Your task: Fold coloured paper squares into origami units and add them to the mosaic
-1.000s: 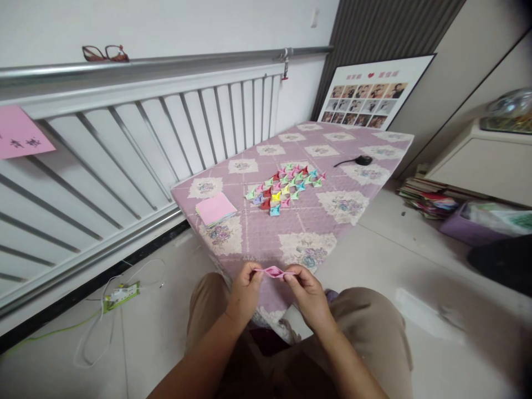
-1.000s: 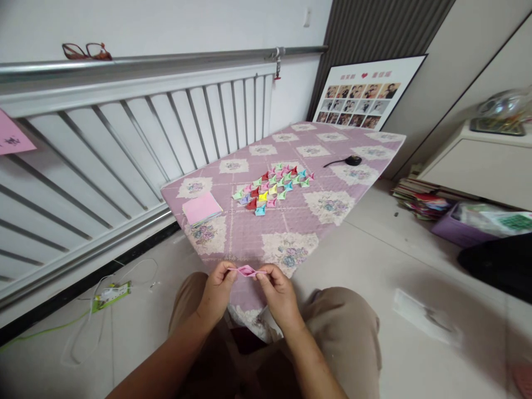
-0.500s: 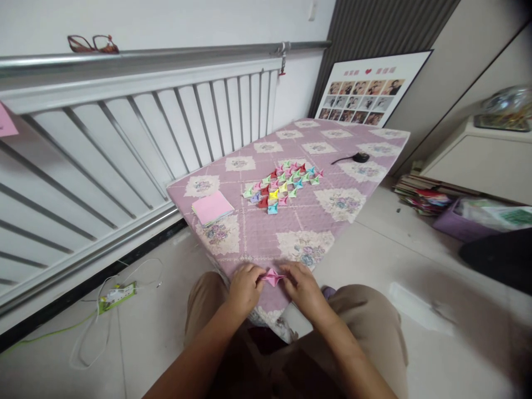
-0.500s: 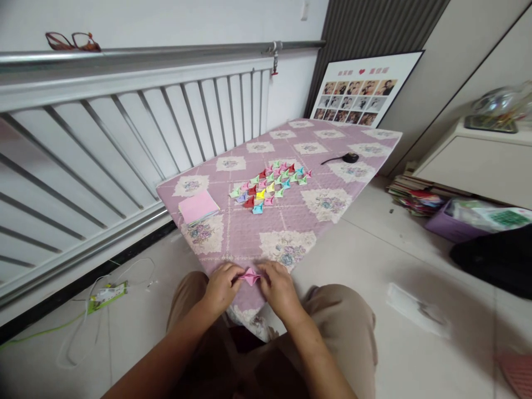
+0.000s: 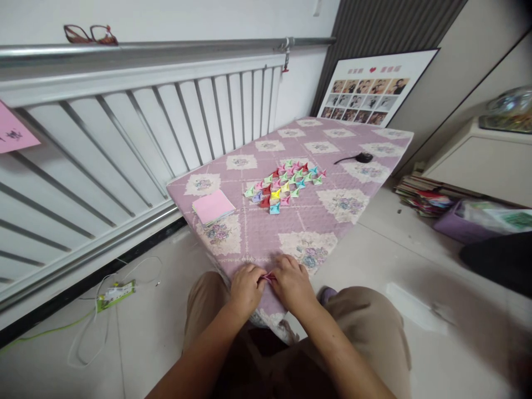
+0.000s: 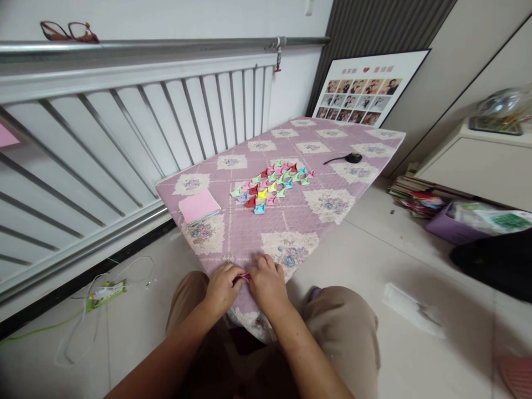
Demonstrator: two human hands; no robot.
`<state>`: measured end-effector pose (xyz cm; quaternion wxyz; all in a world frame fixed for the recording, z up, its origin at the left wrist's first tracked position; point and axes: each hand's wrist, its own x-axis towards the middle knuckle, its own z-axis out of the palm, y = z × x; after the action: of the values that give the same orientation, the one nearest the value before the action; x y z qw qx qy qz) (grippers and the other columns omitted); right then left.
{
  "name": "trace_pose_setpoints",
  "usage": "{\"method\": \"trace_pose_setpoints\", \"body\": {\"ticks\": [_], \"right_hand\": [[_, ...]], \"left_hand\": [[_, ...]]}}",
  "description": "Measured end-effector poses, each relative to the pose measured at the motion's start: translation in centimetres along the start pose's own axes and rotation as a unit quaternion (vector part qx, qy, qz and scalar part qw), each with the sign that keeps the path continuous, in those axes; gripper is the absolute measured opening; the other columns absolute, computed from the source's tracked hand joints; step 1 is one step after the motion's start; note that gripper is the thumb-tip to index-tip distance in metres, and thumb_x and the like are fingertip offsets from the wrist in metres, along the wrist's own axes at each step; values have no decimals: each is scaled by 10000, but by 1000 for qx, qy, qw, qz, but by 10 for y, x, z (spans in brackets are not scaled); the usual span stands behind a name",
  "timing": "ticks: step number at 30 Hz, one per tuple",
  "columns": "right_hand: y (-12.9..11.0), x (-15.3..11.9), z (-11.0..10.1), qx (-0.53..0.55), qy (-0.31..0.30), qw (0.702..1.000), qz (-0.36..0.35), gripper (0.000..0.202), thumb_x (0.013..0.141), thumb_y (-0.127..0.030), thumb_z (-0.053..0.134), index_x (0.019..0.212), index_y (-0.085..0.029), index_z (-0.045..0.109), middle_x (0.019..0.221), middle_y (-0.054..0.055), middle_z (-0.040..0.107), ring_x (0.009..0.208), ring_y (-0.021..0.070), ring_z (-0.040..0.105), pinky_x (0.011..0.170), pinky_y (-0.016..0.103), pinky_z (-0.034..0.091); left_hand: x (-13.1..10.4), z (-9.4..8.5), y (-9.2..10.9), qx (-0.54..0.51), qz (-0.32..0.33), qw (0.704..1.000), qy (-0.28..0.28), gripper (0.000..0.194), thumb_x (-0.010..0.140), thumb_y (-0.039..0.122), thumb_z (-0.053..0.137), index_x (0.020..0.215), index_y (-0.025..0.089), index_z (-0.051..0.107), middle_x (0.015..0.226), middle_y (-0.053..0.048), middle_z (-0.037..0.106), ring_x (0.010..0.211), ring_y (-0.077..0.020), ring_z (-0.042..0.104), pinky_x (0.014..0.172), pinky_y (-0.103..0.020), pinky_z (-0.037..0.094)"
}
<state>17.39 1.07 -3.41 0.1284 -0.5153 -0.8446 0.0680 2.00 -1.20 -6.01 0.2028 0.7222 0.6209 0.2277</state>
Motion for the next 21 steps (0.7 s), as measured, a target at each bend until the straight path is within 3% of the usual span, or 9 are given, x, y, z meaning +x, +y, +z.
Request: {"method": "trace_pose_setpoints", "body": {"ticks": [4,9,13,18,21], "right_hand": [[-1,5,2,-15,-21,1000,15,110,833,-257,597,828,-232,704,1224,105,593,1203,305,416,848,426,395],[-3,6,1,-8,-26,999,18,97,811,-239,610,858,-230,695,1225,102,593,1174,293,438,825,403,413],[1,2,1,48,-19,998,34,74,793,-230,618,816,-227,688,1185,95,604,1144,285,475,820,391,438],[31,-2,6,184,67,980,31,158,753,-174,572,866,-212,675,1068,94,641,1063,239,554,927,400,431],[52,-4,10,239,122,962,53,200,751,-173,506,881,-201,655,929,79,669,913,219,609,851,385,478]], "left_hand": [[0,-1,0,0,-9,1000,-2,123,817,156,589,896,230,648,927,-24,642,911,-190,564,836,-323,420],[2,-2,0,-39,-2,999,9,230,807,130,589,1007,239,620,998,-14,644,927,-176,564,834,-308,424],[3,-3,-1,-38,22,999,12,159,826,134,567,928,231,641,930,-9,648,860,-164,566,789,-291,421],[3,-4,1,-41,16,999,15,155,827,130,559,902,229,651,908,-12,648,850,-163,568,773,-283,415],[3,-4,2,-50,9,999,12,177,817,121,562,924,229,653,919,-13,653,870,-166,573,785,-285,416]]}}
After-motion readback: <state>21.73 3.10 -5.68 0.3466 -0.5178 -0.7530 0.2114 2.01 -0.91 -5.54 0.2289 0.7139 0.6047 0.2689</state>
